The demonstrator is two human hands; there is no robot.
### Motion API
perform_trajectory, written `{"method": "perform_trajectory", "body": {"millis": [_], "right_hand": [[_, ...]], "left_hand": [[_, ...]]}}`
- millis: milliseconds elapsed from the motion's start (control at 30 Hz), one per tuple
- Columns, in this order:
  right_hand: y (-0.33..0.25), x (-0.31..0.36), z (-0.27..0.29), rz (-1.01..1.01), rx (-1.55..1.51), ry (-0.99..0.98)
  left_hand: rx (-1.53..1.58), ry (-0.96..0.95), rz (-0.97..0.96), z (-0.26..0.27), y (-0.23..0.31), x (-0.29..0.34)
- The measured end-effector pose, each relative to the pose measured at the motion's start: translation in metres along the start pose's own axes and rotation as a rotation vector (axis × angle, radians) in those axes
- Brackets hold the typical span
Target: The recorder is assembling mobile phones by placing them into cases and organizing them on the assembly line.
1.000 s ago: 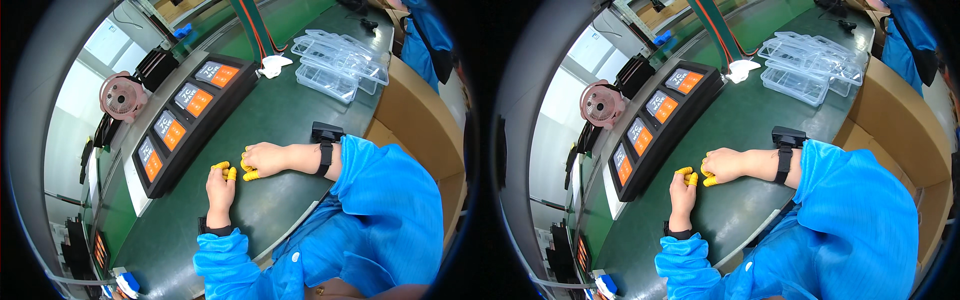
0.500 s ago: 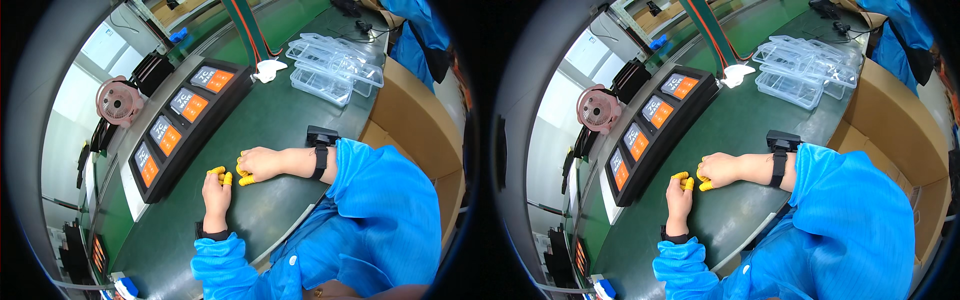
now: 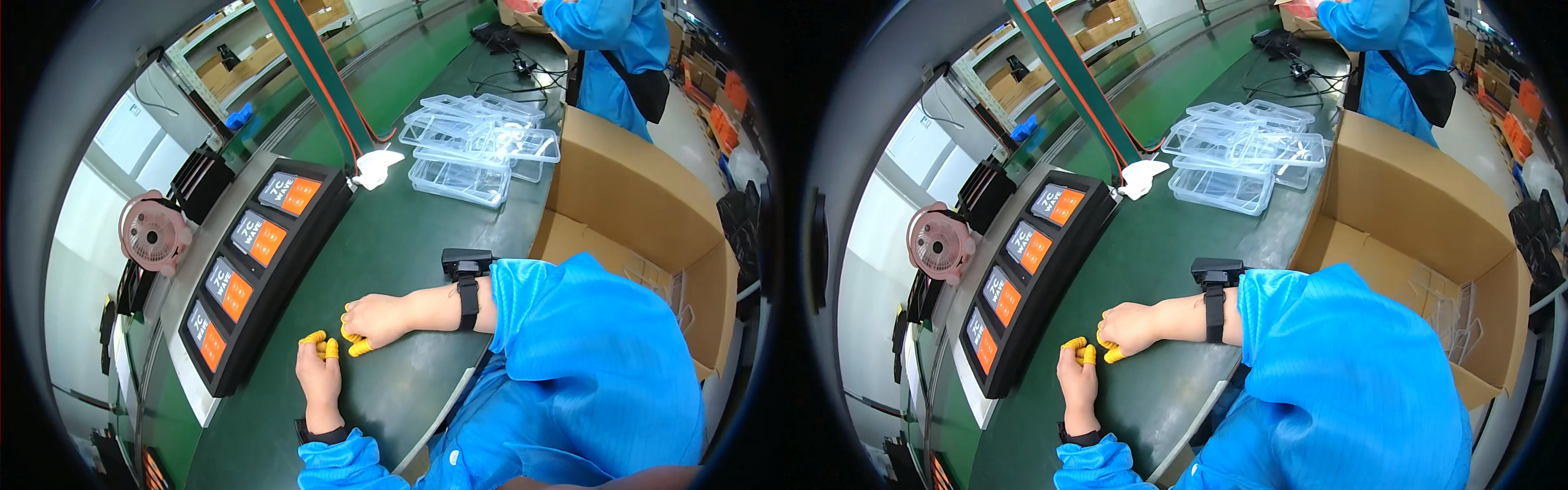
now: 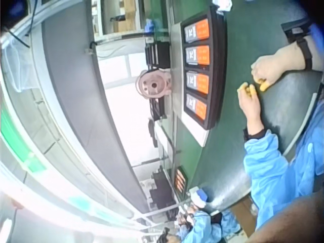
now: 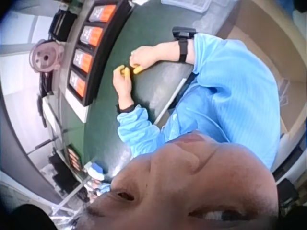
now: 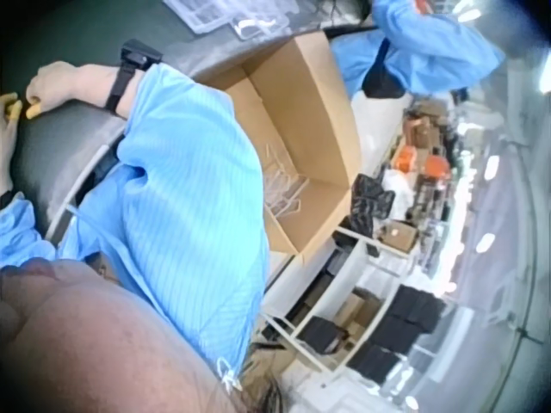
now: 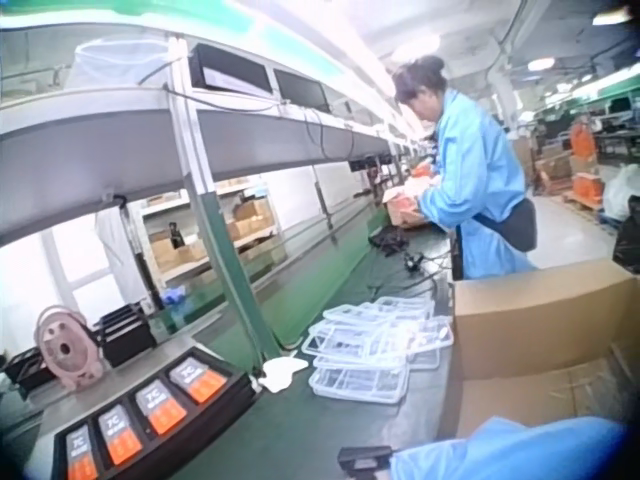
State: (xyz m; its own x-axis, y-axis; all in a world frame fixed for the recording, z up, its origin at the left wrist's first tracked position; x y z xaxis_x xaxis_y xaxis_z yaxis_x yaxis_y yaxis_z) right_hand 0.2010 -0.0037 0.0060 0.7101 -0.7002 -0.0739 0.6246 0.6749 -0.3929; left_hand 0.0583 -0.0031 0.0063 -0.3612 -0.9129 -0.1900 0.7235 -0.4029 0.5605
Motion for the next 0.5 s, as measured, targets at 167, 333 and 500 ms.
{"method": "perform_trajectory", "body": {"millis": [167, 333, 500], "right_hand": [[-0.0018, 0.0015, -0.0014, 0.035, -0.026, 0.077], [-0.0027, 0.0013, -0.0007, 0.034, -0.036, 0.077], [-0.0023, 0.0004, -0.0026, 0.016, -0.052, 0.070]], "left_hand": [[-0.012, 0.013, 0.005, 0.0020, 0.0035, 0.0019], [-0.032, 0.014, 0.002, 0.0001, -0.0028, 0.0019], [-0.011, 0.012, 0.005, 0.0021, 0.0019, 0.0028]]}}
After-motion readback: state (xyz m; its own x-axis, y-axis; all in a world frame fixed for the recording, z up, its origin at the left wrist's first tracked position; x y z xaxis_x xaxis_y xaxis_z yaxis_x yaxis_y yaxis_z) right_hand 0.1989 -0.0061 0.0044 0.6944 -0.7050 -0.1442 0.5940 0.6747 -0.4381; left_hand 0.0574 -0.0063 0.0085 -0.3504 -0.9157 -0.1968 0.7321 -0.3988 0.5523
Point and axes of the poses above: each hand's wrist, its own x-axis away from the middle knuckle, its own z-axis out of the back of the hand, y = z × x, the point moved 4 cm from there along -x, towards the middle knuckle, and after that the axes turned 7 degrees about -y, right-handed, at the moved point
